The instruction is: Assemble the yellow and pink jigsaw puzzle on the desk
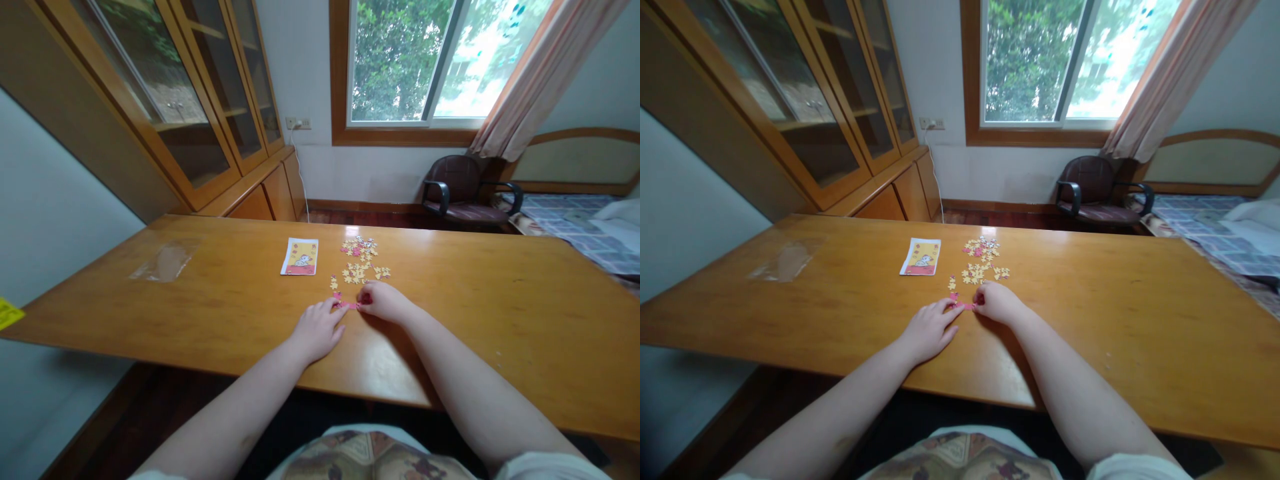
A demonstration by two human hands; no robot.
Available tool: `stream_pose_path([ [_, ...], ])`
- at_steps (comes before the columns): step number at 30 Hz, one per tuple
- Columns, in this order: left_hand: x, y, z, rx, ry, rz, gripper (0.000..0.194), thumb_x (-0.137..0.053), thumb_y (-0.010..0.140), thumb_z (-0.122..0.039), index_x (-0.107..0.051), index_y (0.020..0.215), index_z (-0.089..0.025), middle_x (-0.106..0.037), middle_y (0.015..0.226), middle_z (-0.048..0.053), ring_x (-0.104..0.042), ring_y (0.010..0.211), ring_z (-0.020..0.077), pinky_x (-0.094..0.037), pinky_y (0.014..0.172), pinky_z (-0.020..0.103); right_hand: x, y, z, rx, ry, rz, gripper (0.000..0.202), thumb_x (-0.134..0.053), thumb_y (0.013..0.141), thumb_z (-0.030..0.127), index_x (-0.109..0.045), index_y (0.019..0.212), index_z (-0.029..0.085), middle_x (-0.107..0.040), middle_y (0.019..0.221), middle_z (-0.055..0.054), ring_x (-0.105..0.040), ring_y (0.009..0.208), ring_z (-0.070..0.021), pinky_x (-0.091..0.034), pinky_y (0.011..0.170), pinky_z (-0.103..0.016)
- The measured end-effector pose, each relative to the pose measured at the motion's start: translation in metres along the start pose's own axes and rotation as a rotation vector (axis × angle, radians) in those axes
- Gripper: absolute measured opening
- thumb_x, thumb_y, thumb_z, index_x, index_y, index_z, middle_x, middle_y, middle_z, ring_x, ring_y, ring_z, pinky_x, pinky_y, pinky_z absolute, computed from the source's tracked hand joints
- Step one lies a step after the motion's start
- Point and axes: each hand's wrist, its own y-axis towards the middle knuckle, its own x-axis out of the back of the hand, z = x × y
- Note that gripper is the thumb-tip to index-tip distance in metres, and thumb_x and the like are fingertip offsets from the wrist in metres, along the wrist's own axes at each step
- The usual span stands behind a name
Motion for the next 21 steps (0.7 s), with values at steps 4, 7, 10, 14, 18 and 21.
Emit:
stream_pose_path([
  [4,-0.002,0.000,0.000,-0.001,-0.007,-0.013,0.047,-0.049,0.089,-0.035,-0.048,0.136,-0.028,-0.051,0.132,0.009,-0.054,0.110,0.0281,-0.046,0.092,0.044,-0.001,0.001,-0.002,-0.007,0.020,0.010,0.013,-0.070,0.073,0.028,-0.071,0.081,0.019,-0.067,0.082,-0.004,-0.057,0.070,-0.0139,-0.041,0.063,-0.022],
  [7,-0.003,0.000,0.001,-0.005,-0.009,-0.020,0.048,-0.049,0.089,-0.034,-0.048,0.136,-0.027,-0.051,0.133,0.010,-0.054,0.111,0.0287,-0.046,0.091,0.044,-0.003,0.003,-0.002,-0.023,0.038,0.019,0.014,-0.072,0.072,0.029,-0.071,0.081,0.019,-0.067,0.081,-0.003,-0.057,0.069,-0.0138,-0.040,0.062,-0.023],
  [10,-0.004,0.000,0.001,-0.008,-0.020,-0.017,0.049,-0.049,0.089,-0.034,-0.047,0.137,-0.028,-0.050,0.133,0.010,-0.054,0.110,0.0283,-0.046,0.093,0.045,-0.003,0.003,-0.002,-0.035,0.051,0.027,0.015,-0.073,0.072,0.029,-0.071,0.082,0.019,-0.068,0.081,-0.003,-0.058,0.069,-0.0141,-0.040,0.062,-0.023],
  [14,-0.004,-0.001,0.002,0.006,-0.051,-0.021,0.048,-0.050,0.088,-0.035,-0.048,0.136,-0.029,-0.050,0.133,0.009,-0.054,0.112,0.0277,-0.045,0.096,0.044,0.010,0.000,-0.005,-0.036,0.081,-0.015,0.016,-0.069,0.077,0.034,-0.072,0.083,0.019,-0.070,0.083,-0.004,-0.060,0.074,-0.0151,-0.042,0.066,-0.023],
  [18,-0.003,-0.001,0.004,0.017,-0.088,-0.026,0.049,-0.051,0.088,-0.035,-0.049,0.136,-0.028,-0.047,0.138,0.009,-0.053,0.116,0.0275,-0.044,0.098,0.044,0.028,-0.003,-0.013,-0.148,0.006,-0.078,0.016,-0.061,0.083,0.031,-0.073,0.082,0.020,-0.072,0.085,-0.005,-0.061,0.076,-0.0155,-0.041,0.065,-0.023],
  [21,-0.003,-0.001,0.006,0.032,-0.126,-0.028,0.050,-0.051,0.087,-0.034,-0.049,0.137,-0.026,-0.046,0.140,0.009,-0.052,0.118,0.0269,-0.044,0.100,0.043,0.033,-0.005,-0.017,-0.210,-0.039,-0.042,0.014,-0.064,0.080,0.032,-0.072,0.082,0.021,-0.072,0.084,-0.004,-0.061,0.072,-0.0152,-0.039,0.061,-0.023],
])
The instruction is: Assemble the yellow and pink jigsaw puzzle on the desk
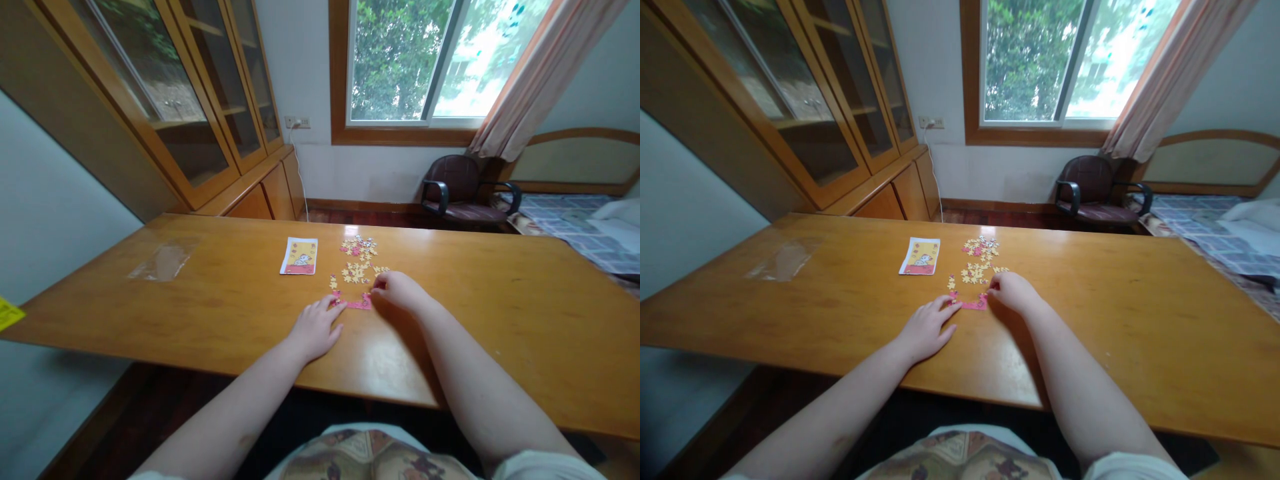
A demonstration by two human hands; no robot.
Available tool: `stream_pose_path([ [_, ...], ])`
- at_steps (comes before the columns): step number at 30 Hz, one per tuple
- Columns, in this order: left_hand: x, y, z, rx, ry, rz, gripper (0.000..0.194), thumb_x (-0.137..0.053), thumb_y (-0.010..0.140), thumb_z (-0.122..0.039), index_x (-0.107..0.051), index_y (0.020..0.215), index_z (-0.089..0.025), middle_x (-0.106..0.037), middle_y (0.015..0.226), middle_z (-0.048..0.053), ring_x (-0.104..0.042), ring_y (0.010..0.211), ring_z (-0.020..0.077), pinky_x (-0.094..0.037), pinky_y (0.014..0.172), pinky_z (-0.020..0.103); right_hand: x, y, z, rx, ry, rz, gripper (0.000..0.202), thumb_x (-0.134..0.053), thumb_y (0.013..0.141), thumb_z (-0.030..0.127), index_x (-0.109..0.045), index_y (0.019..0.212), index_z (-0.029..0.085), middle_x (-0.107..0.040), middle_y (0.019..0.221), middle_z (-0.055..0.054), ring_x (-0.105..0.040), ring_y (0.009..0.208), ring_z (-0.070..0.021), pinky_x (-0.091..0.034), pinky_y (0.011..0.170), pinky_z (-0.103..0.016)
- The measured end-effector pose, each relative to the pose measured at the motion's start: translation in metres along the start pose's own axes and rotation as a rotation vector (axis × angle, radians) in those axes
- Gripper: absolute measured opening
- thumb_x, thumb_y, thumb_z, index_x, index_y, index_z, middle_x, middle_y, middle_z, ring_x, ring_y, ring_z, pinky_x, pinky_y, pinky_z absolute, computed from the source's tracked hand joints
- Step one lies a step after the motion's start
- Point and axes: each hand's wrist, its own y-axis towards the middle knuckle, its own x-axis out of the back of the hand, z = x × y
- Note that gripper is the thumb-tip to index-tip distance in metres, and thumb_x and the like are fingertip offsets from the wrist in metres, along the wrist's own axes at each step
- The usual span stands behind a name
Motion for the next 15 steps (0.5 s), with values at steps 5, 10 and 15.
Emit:
stream_pose_path([
  [5,0.000,0.003,0.003,0.087,-0.032,-0.046,0.048,-0.047,0.089,-0.029,-0.049,0.136,-0.019,-0.051,0.136,0.011,-0.052,0.120,0.0249,-0.042,0.104,0.040,-0.008,0.000,0.002,0.064,-0.012,0.043,0.021,-0.070,0.074,0.040,-0.073,0.083,0.021,-0.071,0.084,-0.005,-0.062,0.074,-0.0166,-0.040,0.063,-0.024],
  [10,-0.001,0.003,0.002,0.077,-0.028,-0.032,0.045,-0.047,0.088,-0.029,-0.053,0.132,-0.018,-0.055,0.134,0.009,-0.053,0.118,0.0250,-0.041,0.104,0.041,-0.014,0.001,0.004,0.125,-0.041,0.078,0.020,-0.074,0.070,0.034,-0.073,0.085,0.021,-0.071,0.088,-0.005,-0.063,0.080,-0.0180,-0.043,0.069,-0.025],
  [15,-0.001,0.002,0.001,0.050,-0.033,-0.022,0.046,-0.047,0.089,-0.029,-0.052,0.133,-0.018,-0.055,0.134,0.008,-0.053,0.118,0.0246,-0.041,0.105,0.041,-0.015,0.003,0.003,0.129,-0.022,0.111,0.019,-0.074,0.070,0.030,-0.073,0.087,0.021,-0.071,0.090,-0.005,-0.063,0.082,-0.0178,-0.044,0.072,-0.024],
])
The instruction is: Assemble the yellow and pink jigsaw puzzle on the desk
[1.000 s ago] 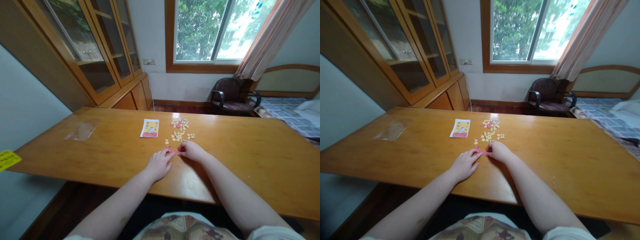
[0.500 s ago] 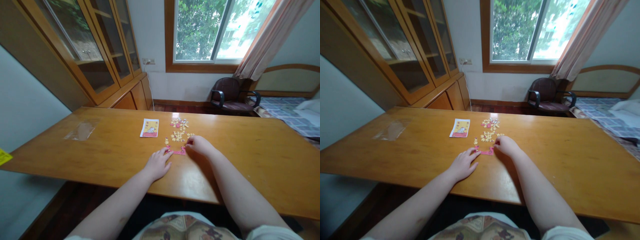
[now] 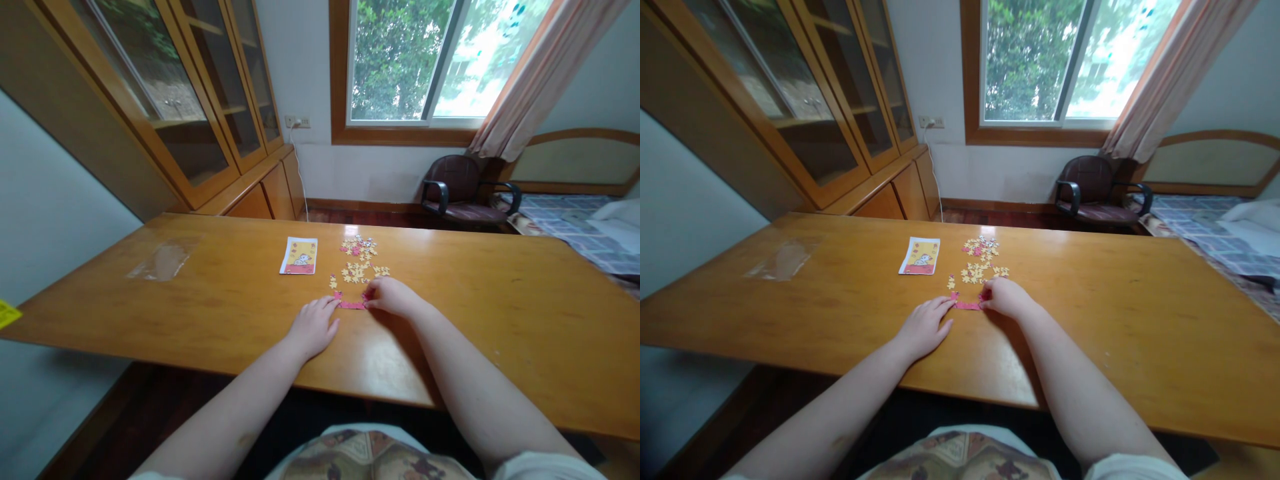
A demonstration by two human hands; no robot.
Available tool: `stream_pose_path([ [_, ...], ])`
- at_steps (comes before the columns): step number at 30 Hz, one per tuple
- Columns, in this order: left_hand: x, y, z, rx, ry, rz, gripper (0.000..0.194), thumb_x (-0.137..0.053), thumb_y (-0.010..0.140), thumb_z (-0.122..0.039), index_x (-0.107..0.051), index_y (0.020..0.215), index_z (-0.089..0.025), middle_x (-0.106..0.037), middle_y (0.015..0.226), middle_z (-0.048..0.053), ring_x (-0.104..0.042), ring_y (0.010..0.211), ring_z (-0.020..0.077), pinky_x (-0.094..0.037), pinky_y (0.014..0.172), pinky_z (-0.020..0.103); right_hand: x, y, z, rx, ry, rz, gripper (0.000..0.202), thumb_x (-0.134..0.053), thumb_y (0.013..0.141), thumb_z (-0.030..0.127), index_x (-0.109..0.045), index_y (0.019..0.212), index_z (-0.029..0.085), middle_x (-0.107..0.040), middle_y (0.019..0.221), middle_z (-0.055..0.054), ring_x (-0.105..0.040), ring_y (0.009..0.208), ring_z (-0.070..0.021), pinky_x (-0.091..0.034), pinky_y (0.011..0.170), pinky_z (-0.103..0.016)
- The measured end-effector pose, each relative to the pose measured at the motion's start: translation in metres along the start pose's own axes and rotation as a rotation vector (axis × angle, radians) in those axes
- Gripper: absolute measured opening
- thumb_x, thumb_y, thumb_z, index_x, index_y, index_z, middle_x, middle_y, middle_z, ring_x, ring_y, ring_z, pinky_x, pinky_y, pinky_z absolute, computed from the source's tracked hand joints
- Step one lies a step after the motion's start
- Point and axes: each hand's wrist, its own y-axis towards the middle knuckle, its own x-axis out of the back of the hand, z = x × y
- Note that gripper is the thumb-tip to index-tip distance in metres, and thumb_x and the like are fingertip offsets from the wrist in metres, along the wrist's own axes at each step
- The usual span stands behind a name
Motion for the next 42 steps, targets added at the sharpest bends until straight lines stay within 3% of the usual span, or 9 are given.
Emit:
stream_pose_path([
  [7,0.001,-0.001,0.000,-0.030,0.011,-0.014,0.044,-0.048,0.089,-0.028,-0.053,0.132,-0.022,-0.054,0.133,0.008,-0.053,0.117,0.0250,-0.043,0.102,0.041,0.001,-0.003,0.006,0.115,0.042,-0.069,0.014,-0.066,0.078,0.029,-0.075,0.085,0.022,-0.071,0.090,-0.004,-0.063,0.085,-0.0172,-0.044,0.077,-0.024],
  [11,0.001,-0.001,-0.001,-0.033,0.009,-0.011,0.042,-0.049,0.089,-0.028,-0.054,0.130,-0.023,-0.054,0.133,0.008,-0.054,0.117,0.0248,-0.043,0.102,0.041,-0.004,-0.004,0.014,0.175,0.054,-0.014,0.014,-0.064,0.080,0.026,-0.076,0.086,0.021,-0.070,0.090,-0.004,-0.062,0.082,-0.0159,-0.044,0.075,-0.022],
  [27,0.002,-0.001,-0.002,-0.049,0.025,0.006,0.041,-0.049,0.089,-0.028,-0.054,0.130,-0.025,-0.055,0.134,0.007,-0.054,0.116,0.0247,-0.044,0.100,0.042,-0.010,-0.004,0.023,0.125,0.001,-0.006,0.015,-0.064,0.079,0.025,-0.077,0.087,0.022,-0.072,0.092,-0.005,-0.063,0.082,-0.0169,-0.045,0.075,-0.023],
  [35,0.001,-0.001,0.000,-0.048,0.005,0.007,0.043,-0.048,0.090,-0.028,-0.053,0.132,-0.025,-0.053,0.138,0.007,-0.053,0.119,0.0239,-0.042,0.103,0.041,0.006,-0.006,0.007,0.021,-0.051,-0.110,0.019,-0.062,0.082,0.035,-0.075,0.083,0.022,-0.071,0.090,-0.007,-0.063,0.082,-0.0182,-0.043,0.073,-0.025],
  [42,0.001,-0.001,-0.001,-0.047,0.026,0.013,0.043,-0.048,0.089,-0.028,-0.054,0.132,-0.024,-0.054,0.137,0.007,-0.054,0.117,0.0246,-0.043,0.102,0.042,0.006,-0.006,0.002,0.001,-0.086,-0.039,0.026,-0.071,0.073,0.041,-0.073,0.091,0.022,-0.071,0.092,-0.006,-0.064,0.083,-0.0196,-0.043,0.070,-0.025],
])
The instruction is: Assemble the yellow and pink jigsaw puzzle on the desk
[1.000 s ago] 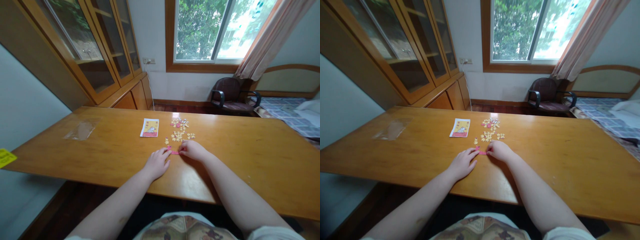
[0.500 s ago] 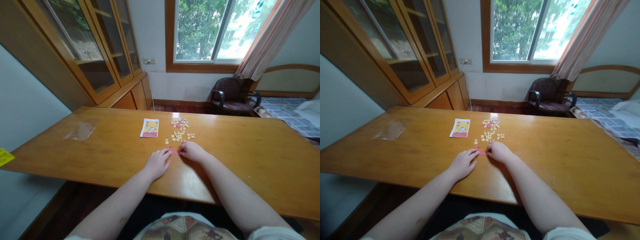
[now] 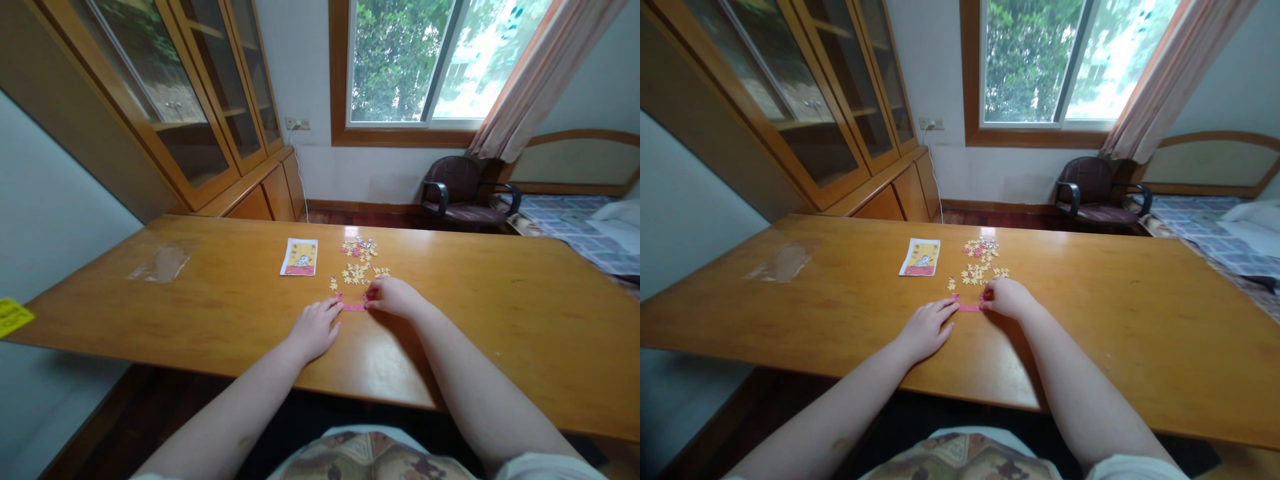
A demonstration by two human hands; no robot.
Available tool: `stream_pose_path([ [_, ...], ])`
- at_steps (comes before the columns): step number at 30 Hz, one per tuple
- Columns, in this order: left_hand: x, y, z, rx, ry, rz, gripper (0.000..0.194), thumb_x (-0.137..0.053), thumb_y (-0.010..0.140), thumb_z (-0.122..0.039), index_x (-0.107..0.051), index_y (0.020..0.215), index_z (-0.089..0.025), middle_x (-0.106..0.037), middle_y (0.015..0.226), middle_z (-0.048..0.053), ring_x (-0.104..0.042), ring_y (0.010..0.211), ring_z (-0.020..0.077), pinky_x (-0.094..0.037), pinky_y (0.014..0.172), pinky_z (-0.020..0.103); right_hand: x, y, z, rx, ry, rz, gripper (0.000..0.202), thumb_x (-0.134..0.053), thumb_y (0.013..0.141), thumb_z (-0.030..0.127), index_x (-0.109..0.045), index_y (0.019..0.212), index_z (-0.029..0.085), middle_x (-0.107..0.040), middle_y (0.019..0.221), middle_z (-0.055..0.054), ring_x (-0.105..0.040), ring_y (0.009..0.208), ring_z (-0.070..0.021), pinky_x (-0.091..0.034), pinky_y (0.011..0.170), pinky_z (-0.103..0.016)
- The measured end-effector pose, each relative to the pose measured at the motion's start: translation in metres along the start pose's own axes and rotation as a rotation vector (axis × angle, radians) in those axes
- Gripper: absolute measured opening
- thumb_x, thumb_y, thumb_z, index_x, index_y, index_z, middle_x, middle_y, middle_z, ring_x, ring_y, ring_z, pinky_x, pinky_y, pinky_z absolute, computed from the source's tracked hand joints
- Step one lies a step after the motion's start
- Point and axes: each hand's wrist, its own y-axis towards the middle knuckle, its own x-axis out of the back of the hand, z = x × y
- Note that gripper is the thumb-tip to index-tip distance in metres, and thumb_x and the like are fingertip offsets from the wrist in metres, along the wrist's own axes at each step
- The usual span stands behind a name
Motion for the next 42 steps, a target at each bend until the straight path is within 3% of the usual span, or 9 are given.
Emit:
stream_pose_path([
  [6,0.000,0.000,0.000,-0.006,0.011,0.007,0.044,-0.048,0.089,-0.029,-0.053,0.132,-0.024,-0.053,0.138,0.006,-0.053,0.116,0.0252,-0.043,0.101,0.042,-0.002,0.000,0.000,-0.031,-0.020,0.018,0.021,-0.070,0.073,0.039,-0.072,0.085,0.022,-0.070,0.087,-0.006,-0.063,0.079,-0.0194,-0.041,0.065,-0.025],
  [11,0.000,-0.001,0.000,-0.013,0.021,0.010,0.045,-0.048,0.089,-0.030,-0.051,0.134,-0.024,-0.053,0.139,0.006,-0.054,0.115,0.0258,-0.043,0.099,0.043,-0.001,0.000,0.000,-0.005,-0.006,0.016,0.036,-0.075,0.066,0.050,-0.072,0.088,0.022,-0.070,0.089,-0.006,-0.063,0.083,-0.0210,-0.043,0.067,-0.026],
  [17,0.002,-0.001,-0.001,-0.028,0.033,0.016,0.045,-0.048,0.089,-0.031,-0.051,0.134,-0.024,-0.053,0.139,0.005,-0.054,0.113,0.0263,-0.044,0.098,0.044,-0.001,-0.001,0.003,-0.016,-0.039,0.033,0.029,-0.078,0.063,0.039,-0.072,0.086,0.022,-0.070,0.092,-0.006,-0.064,0.083,-0.0211,-0.043,0.068,-0.026],
  [23,0.002,-0.001,-0.002,-0.040,0.031,0.022,0.044,-0.048,0.089,-0.029,-0.052,0.133,-0.025,-0.054,0.138,0.005,-0.055,0.113,0.0253,-0.045,0.098,0.043,0.003,-0.004,0.007,-0.026,-0.087,0.077,0.031,-0.076,0.065,0.043,-0.071,0.087,0.023,-0.071,0.089,-0.005,-0.065,0.083,-0.0213,-0.043,0.067,-0.025],
  [35,0.001,0.001,-0.001,-0.018,0.009,0.009,0.045,-0.046,0.090,-0.029,-0.050,0.135,-0.025,-0.051,0.140,0.005,-0.054,0.119,0.0245,-0.044,0.102,0.042,0.002,-0.004,0.008,-0.035,-0.097,0.051,0.030,-0.076,0.063,0.042,-0.070,0.085,0.022,-0.070,0.090,-0.006,-0.065,0.084,-0.0228,-0.043,0.066,-0.027],
  [42,0.019,0.009,-0.012,-0.004,0.041,0.005,0.048,-0.047,0.090,-0.031,-0.048,0.137,-0.023,-0.050,0.141,0.009,-0.054,0.119,0.0270,-0.045,0.101,0.042,0.007,-0.009,0.015,-0.059,-0.109,0.054,0.029,-0.074,0.064,0.042,-0.071,0.085,0.022,-0.070,0.089,-0.007,-0.064,0.078,-0.0212,-0.040,0.061,-0.026],
])
